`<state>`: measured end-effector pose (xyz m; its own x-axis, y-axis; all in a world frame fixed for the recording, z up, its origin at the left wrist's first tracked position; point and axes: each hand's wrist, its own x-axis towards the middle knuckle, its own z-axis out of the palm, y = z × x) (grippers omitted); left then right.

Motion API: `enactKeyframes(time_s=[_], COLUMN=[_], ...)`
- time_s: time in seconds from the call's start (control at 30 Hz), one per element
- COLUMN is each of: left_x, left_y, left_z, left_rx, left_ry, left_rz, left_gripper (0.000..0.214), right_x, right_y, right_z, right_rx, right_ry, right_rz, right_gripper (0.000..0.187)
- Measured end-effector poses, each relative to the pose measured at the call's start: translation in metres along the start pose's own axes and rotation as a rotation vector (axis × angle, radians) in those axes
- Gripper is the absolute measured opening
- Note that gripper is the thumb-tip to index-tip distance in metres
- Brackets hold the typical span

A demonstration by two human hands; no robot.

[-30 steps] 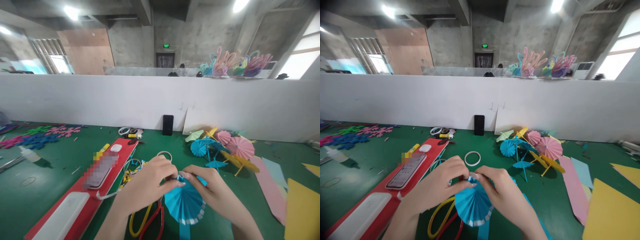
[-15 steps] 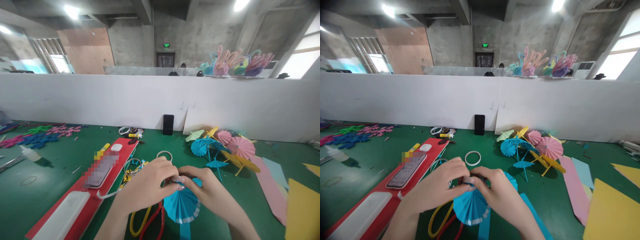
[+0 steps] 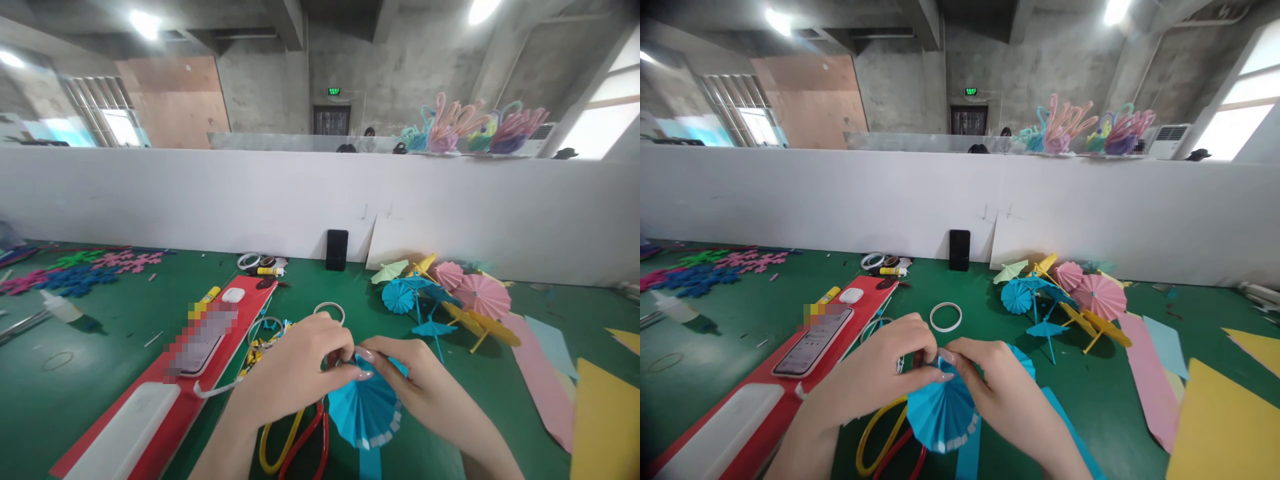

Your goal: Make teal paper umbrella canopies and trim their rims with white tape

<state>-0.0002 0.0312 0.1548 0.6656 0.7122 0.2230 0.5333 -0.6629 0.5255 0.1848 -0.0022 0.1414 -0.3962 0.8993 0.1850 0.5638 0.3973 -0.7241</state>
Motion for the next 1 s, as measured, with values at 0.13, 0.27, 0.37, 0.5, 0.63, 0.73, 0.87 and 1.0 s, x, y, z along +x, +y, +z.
enactKeyframes(time_s=[0.13, 0.27, 0.37, 0.5, 0.63, 0.73, 0.87, 1.0], left_x=[0.001, 0.002, 0.003, 0.003, 0.0, -0.002, -0.001, 0.002], left_y=[0.0, 0.002, 0.002, -0.001, -0.004, -0.005, -0.003, 0.001], left_z=[0.002, 0.003, 0.002, 0.001, -0.002, -0.004, -0.004, -0.002], left_rx=[0.007, 0.058, 0.067, 0.062, 0.043, 0.026, 0.03, 0.034], left_ry=[0.019, 0.006, -0.017, -0.021, -0.013, -0.014, -0.056, -0.096], left_rz=[-0.061, -0.034, 0.024, 0.06, 0.057, 0.046, 0.061, 0.073], left_gripper=[0.021, 0.02, 0.02, 0.022, 0.022, 0.022, 0.023, 0.027], right_x=[-0.001, -0.003, -0.003, 0.0, -0.001, -0.004, -0.008, -0.008], right_y=[-0.002, -0.004, -0.002, 0.001, 0.005, 0.006, 0.002, -0.001], right_z=[0.002, 0.007, 0.008, 0.005, -0.004, -0.006, -0.004, 0.0], right_rx=[-0.022, -0.077, -0.08, 0.053, 0.097, 0.013, -0.026, -0.044], right_ry=[-0.011, 0.006, 0.031, 0.057, 0.026, 0.039, 0.059, -0.017], right_rz=[-0.008, -0.005, 0.0, -0.007, 0.013, -0.003, -0.081, -0.017], right_gripper=[0.039, 0.043, 0.045, 0.035, 0.029, 0.027, 0.029, 0.027])
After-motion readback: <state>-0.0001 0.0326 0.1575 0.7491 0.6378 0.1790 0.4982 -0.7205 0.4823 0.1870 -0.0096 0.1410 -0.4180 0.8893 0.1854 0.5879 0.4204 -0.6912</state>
